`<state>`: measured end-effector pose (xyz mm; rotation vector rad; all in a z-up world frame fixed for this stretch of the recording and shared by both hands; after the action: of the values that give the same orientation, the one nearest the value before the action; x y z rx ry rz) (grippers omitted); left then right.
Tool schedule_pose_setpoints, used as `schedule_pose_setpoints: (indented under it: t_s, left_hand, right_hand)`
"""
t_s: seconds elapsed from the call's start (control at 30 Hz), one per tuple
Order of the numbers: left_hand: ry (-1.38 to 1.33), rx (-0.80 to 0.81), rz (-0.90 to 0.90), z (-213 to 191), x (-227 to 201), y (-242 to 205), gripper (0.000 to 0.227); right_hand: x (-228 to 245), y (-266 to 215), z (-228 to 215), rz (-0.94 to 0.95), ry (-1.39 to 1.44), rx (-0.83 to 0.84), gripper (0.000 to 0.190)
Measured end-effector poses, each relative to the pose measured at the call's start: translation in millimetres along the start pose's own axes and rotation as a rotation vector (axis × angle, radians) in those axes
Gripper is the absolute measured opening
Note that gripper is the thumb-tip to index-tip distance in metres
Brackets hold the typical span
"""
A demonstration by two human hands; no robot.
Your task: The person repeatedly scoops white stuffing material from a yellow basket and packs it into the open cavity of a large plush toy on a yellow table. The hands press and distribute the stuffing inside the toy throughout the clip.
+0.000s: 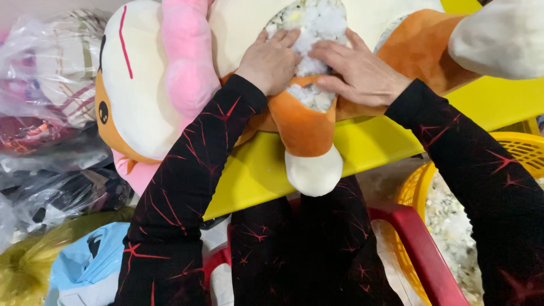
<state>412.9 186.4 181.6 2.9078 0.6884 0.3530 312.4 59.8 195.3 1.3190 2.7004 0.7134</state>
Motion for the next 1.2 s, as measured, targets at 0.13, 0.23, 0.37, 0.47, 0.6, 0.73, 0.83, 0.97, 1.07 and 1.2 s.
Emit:
schedule_pose_setpoints:
  t_s: [0.13, 0.23, 0.37, 0.47, 0.6, 0.73, 0.83, 0.97, 1.07, 1.2]
  left_hand:
    - [0.075, 0.133, -0.110, 14, -2, 6, 0.034]
    - [0.092, 0.265, -0.186, 24, -8, 8, 0.041]
    - [0.169, 0.415, -0.266, 25, -9, -1, 0.047]
    - [0.161, 0.497, -0.250, 22, -4, -14, 0.044]
    - [0.116, 0.541, -0.262, 17, -9, -22, 0.041]
    - [0.091, 0.271, -0.246, -12, -22, -20, 0.038]
    - [0.019, 0.039, -0.158, -37, -28, -21, 0.033]
    - [-0.133, -0.026, -0.138, -49, -18, -22, 0.028]
    - [0.004, -0.191, -0.067, -48, -20, -13, 0.041]
    - [0.147, -0.127, -0.037, -10, -13, 23, 0.060]
  right_hand:
    - [-3, 10, 18, -0.033, -0.160, 0.221, 0.060]
    - [-19, 15, 33, 0.105, -0.166, 0.445, 0.063]
    - [-36, 7, 41, 0.198, -0.359, 0.700, 0.075]
    - [-34, 3, 35, 0.190, -0.377, 0.657, 0.082]
    - [-24, -9, 24, 0.214, -0.360, 0.630, 0.079]
    - [6, 11, 8, 0.064, -0.381, 0.390, 0.058]
    - [25, 3, -16, 0.002, -0.278, 0.094, 0.041]
    - [8, -8, -39, 0.167, -0.172, -0.045, 0.038]
    - [4, -2, -30, 0.092, -0.221, -0.061, 0.047]
    - [-17, 37, 6, -0.040, -0.538, 0.098, 0.058]
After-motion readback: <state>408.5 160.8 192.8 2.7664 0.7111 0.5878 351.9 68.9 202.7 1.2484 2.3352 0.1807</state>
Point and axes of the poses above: each hand's wrist, its own y-axis towards the middle knuckle, its own z-axis out of the palm, x = y × z, the point moved 7 cm from there along y, towards the middle knuckle, and after that the axes turned 3 degrees about y, right-handed, at the moved point
